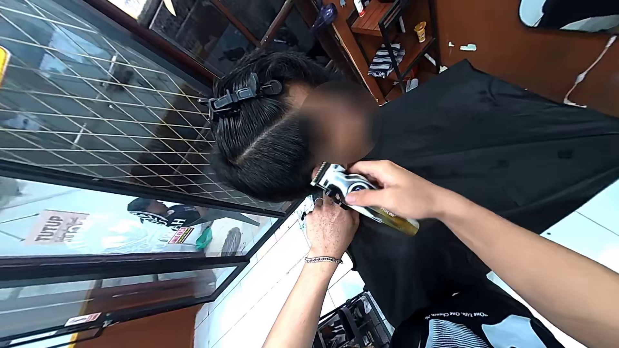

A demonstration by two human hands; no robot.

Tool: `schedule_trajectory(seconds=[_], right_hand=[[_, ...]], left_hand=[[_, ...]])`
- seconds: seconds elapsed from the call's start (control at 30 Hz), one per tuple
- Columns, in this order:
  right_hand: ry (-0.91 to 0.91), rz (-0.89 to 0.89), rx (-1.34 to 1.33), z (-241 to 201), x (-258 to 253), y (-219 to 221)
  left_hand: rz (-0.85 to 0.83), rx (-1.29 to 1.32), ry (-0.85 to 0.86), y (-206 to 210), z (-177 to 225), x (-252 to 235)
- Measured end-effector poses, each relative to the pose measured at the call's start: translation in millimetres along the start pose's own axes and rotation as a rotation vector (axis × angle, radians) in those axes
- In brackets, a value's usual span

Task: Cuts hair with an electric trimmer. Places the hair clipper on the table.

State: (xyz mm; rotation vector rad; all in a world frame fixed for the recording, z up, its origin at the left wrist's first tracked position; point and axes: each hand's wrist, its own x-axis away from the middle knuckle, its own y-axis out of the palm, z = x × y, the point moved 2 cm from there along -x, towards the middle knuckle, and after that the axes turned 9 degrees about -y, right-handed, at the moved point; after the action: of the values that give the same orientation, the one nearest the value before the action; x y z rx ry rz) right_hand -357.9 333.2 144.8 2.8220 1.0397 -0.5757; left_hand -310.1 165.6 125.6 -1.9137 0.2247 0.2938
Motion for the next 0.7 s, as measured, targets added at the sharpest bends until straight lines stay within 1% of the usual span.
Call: schedule_trajectory(seconds=[0.07, 0.1, 0.17, 0.23, 0.37, 0.47, 0.53, 0.6, 0.7], right_hand=[[0.102, -0.032, -0.41, 14, -1, -2], [0.135, -0.062, -0.525, 18, -4, -2], [0.173, -0.109, -0.62, 21, -10, -2], [0.174, -0.122, -0.651, 23, -16, 0], [0.136, -0.1, -0.668, 19, -21, -1], [0.024, -0.046, -0.675, 10, -26, -2], [-0.035, -0.023, -0.579, 8, -26, -4], [0.019, -0.024, -0.459, 12, -23, -4], [0.102, -0.023, -0.441, 18, -18, -3]], left_hand=[[-0.029, -0.006, 0.0, -1, 1, -1], [-0.044, -0.006, 0.002, -3, 1, -1], [-0.076, -0.011, 0.005, -7, 3, -1], [-0.073, -0.026, 0.013, -7, 2, 0], [0.009, -0.025, 0.026, -1, 1, 0], [0.072, 0.009, 0.017, 2, 2, -1], [0.068, 0.018, 0.002, 3, 2, -2], [0.015, 0.015, -0.007, 2, 1, -2], [-0.012, 0.005, -0.001, 1, 2, -2]])
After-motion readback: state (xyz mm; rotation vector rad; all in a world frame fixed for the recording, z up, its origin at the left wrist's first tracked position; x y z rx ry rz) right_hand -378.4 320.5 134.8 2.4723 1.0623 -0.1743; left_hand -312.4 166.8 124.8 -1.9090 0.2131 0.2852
